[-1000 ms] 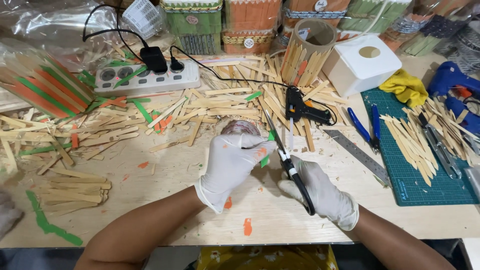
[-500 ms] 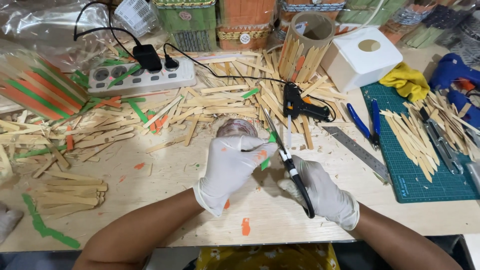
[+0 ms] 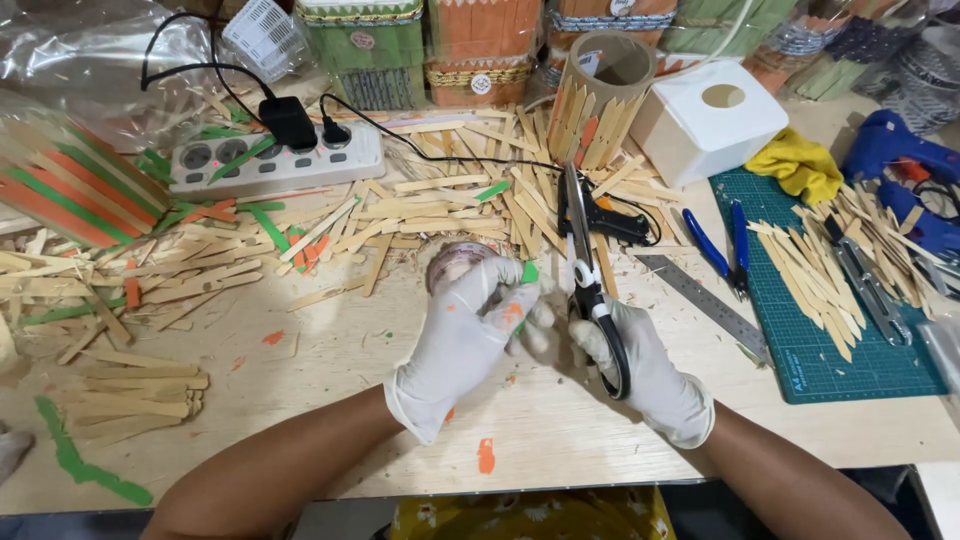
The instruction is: Cutting and gluing popsicle sticks onto a cylindrical base to create a craft item.
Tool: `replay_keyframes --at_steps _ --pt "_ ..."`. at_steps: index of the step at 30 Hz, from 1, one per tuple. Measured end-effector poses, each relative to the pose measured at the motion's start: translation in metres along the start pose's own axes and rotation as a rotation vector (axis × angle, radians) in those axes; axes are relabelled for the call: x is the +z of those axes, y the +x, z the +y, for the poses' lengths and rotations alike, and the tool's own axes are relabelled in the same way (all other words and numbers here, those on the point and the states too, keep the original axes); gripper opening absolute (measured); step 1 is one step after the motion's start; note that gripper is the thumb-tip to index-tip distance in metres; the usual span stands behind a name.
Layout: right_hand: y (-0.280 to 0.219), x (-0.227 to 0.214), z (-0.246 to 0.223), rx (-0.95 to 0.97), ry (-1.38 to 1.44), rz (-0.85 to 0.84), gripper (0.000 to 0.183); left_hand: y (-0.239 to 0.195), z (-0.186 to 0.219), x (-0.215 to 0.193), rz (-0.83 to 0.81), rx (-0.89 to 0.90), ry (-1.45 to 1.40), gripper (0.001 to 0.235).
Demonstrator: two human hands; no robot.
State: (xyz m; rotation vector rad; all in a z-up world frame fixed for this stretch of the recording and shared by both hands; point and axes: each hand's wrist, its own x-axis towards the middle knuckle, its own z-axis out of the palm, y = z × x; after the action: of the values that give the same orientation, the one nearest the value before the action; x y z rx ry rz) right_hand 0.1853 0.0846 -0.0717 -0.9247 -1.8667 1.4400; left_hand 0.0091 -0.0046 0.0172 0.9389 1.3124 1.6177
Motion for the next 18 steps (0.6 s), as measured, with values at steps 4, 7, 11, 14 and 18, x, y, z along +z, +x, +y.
replay_keyframes --at_steps 4,7,11,14,18 --pt "-0.004 -0.004 0.003 0.016 0.085 -0.002 0.033 0.017 -0.063 -0.016 -0.125 0.021 0.087 0.011" --pt "-0.003 -0.002 -0.002 -0.033 0.059 0.004 0.033 0.017 -0.055 -0.017 -0.163 -0.028 0.082 0.02" --pt "-0.006 -0.001 0.006 -0.04 0.06 -0.026 0.036 0.011 -0.001 -0.012 -0.168 -0.139 0.058 0.041" --pt "-0.003 0.003 -0.002 -0.028 0.064 -0.024 0.035 0.01 -0.001 -0.009 -0.117 -0.166 -0.013 0.037" --pt "-0.005 -0.005 0.014 -0.01 -0.021 -0.067 0.038 0.013 -0.038 -0.021 -0.088 -0.088 -0.063 0.02"
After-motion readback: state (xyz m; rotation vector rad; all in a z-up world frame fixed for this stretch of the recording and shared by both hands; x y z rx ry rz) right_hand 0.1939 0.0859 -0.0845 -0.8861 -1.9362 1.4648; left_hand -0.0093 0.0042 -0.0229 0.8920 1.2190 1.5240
